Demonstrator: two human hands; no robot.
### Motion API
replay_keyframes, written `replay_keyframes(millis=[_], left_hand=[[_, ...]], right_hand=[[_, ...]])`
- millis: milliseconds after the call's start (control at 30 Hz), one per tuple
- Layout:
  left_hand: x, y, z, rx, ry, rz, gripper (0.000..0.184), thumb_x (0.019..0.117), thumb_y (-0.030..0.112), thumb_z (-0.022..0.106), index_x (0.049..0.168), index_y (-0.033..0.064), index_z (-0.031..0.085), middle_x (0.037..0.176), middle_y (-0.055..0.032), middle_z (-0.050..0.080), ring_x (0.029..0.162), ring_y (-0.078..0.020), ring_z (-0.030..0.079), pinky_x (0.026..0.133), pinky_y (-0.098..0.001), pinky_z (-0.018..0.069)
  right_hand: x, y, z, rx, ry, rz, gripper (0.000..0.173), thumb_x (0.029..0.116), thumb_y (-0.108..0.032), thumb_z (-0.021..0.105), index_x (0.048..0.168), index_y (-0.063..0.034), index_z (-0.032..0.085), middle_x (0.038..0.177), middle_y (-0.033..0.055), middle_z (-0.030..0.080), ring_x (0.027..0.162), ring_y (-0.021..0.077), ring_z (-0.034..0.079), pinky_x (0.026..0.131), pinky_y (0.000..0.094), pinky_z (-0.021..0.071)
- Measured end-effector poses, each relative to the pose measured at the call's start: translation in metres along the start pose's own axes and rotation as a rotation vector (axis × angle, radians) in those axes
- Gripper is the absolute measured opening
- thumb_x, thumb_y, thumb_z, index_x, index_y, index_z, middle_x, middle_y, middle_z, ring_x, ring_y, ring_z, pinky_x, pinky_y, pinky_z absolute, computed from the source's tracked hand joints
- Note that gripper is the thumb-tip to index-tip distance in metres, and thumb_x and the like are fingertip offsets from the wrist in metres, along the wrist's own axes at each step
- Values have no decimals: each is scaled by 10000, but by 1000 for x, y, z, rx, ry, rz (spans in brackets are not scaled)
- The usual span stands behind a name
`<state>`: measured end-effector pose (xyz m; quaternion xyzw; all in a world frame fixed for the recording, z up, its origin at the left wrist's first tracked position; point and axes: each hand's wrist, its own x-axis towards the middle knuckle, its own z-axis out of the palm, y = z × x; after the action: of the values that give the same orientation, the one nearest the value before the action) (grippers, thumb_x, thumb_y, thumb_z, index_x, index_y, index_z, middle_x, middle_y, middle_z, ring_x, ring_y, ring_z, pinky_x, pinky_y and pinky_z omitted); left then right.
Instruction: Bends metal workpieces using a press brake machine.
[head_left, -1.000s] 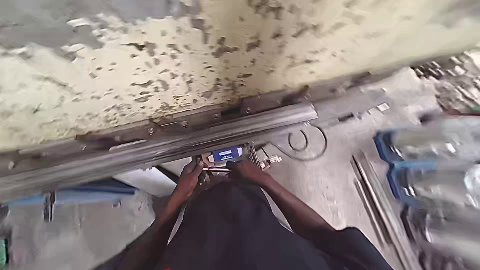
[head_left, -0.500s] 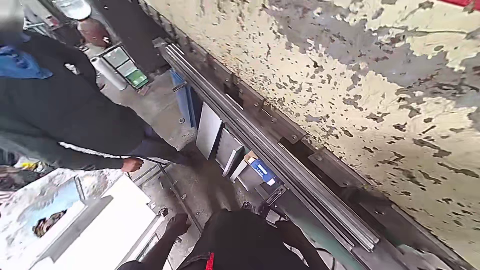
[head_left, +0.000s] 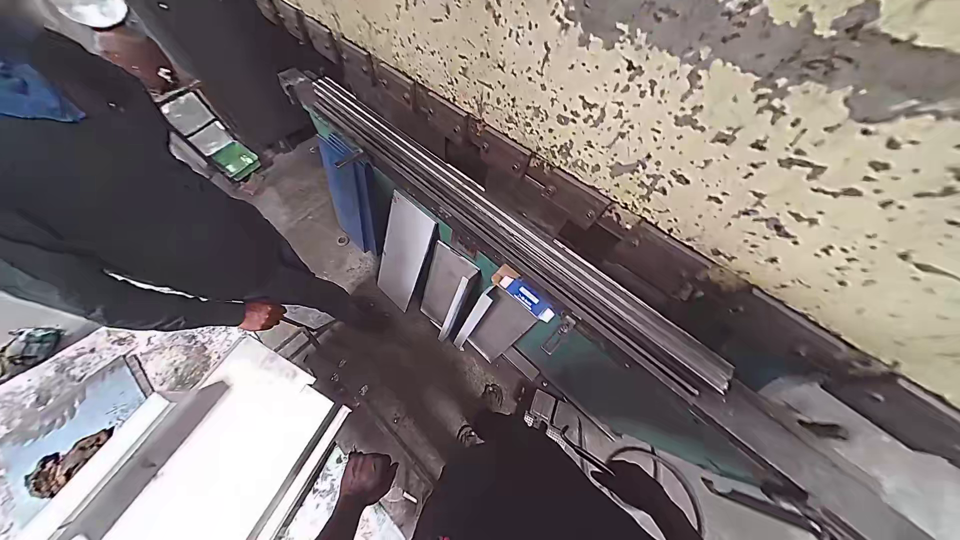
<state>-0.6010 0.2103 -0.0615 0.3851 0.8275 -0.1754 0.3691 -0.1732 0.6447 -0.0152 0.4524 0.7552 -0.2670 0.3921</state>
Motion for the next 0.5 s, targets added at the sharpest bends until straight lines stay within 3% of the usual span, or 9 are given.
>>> replay_keyframes(millis=[167,367,500], left_hand=[[-2,-8,16,-44,223,62,641,1017,613,290,958,157,736,1012,-53,766,1049,-237,718,990,-497,521],[-1,-12,24,-62,302,90,601,1013,594,317,952,171,738,1007,-27,764,1039,-211,715,968,-478,532],[0,-12,24,-73,311,93,565,1009,583,349,957,177,738,1003,-29,761,1031,-217,718,953,-482,544]], right_hand=[[-44,10,73,106,0,64,602,942,-676,567,1010,-98,719,998,158,727,991,338,703,846,603,546],[-64,17,170,197,52,84,449,998,-511,540,1038,-107,733,1016,136,746,1000,316,715,881,572,555],[-84,13,182,221,4,152,487,980,-543,549,1062,-106,748,1068,152,750,1040,340,712,895,605,547]])
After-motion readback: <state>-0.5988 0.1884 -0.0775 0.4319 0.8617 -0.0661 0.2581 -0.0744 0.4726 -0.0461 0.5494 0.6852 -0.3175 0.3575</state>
